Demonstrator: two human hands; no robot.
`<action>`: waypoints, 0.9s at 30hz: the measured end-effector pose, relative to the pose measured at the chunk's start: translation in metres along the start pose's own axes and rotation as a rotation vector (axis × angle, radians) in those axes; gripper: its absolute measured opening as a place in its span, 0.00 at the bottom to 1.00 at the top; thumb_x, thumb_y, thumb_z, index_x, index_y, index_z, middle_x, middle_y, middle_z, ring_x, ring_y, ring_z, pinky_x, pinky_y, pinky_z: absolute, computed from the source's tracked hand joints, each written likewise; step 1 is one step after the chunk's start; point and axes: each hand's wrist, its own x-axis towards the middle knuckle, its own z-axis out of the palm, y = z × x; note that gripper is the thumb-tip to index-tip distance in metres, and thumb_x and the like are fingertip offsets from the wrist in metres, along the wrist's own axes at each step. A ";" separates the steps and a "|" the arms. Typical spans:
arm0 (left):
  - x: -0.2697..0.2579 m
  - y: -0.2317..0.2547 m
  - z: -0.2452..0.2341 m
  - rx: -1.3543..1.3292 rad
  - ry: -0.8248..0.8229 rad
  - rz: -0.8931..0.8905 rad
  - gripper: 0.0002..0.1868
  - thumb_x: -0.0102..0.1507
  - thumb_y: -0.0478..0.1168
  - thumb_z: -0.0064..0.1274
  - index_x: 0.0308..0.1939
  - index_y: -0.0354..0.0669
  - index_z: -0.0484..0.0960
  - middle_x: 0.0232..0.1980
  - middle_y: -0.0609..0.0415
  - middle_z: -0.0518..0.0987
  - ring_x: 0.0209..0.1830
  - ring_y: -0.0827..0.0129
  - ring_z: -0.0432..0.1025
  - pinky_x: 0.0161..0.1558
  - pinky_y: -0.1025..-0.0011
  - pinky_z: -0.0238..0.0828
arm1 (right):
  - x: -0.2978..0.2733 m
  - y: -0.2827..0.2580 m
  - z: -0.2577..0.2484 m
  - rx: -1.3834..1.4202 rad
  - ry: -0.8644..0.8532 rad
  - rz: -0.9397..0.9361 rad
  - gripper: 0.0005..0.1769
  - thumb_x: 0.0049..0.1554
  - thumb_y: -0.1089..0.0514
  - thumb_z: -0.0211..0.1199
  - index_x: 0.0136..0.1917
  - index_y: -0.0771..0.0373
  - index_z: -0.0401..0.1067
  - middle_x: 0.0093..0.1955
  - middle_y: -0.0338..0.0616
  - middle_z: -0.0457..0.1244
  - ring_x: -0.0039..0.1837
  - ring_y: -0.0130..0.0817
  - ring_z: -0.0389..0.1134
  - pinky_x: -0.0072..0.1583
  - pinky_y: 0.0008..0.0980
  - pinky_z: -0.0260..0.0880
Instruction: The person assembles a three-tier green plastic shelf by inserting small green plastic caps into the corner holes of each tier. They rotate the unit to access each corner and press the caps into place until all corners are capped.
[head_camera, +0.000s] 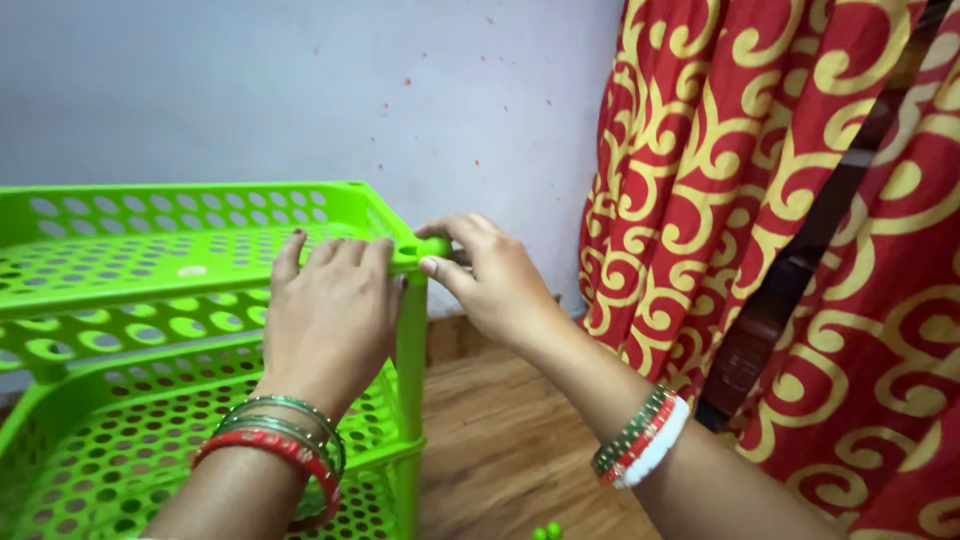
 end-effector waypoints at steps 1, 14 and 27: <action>0.002 -0.006 0.002 -0.018 0.024 0.025 0.17 0.65 0.48 0.48 0.54 0.47 0.79 0.48 0.51 0.82 0.55 0.58 0.74 0.66 0.52 0.58 | 0.006 0.001 0.000 0.034 -0.025 0.040 0.17 0.58 0.55 0.66 0.59 0.61 0.75 0.52 0.48 0.69 0.49 0.38 0.75 0.51 0.34 0.75; 0.014 -0.025 -0.008 -0.122 -0.187 -0.042 0.14 0.66 0.54 0.48 0.49 0.60 0.85 0.40 0.52 0.85 0.42 0.54 0.79 0.46 0.54 0.74 | 0.044 0.008 -0.005 0.055 -0.245 0.162 0.19 0.52 0.51 0.71 0.56 0.57 0.79 0.49 0.43 0.74 0.49 0.34 0.77 0.51 0.33 0.75; 0.038 -0.041 -0.041 -0.128 -0.545 -0.183 0.23 0.61 0.67 0.50 0.44 0.61 0.89 0.44 0.53 0.86 0.46 0.56 0.80 0.50 0.56 0.76 | 0.074 0.025 -0.018 0.191 -0.525 0.206 0.19 0.48 0.51 0.76 0.52 0.61 0.83 0.48 0.43 0.74 0.54 0.31 0.73 0.60 0.35 0.71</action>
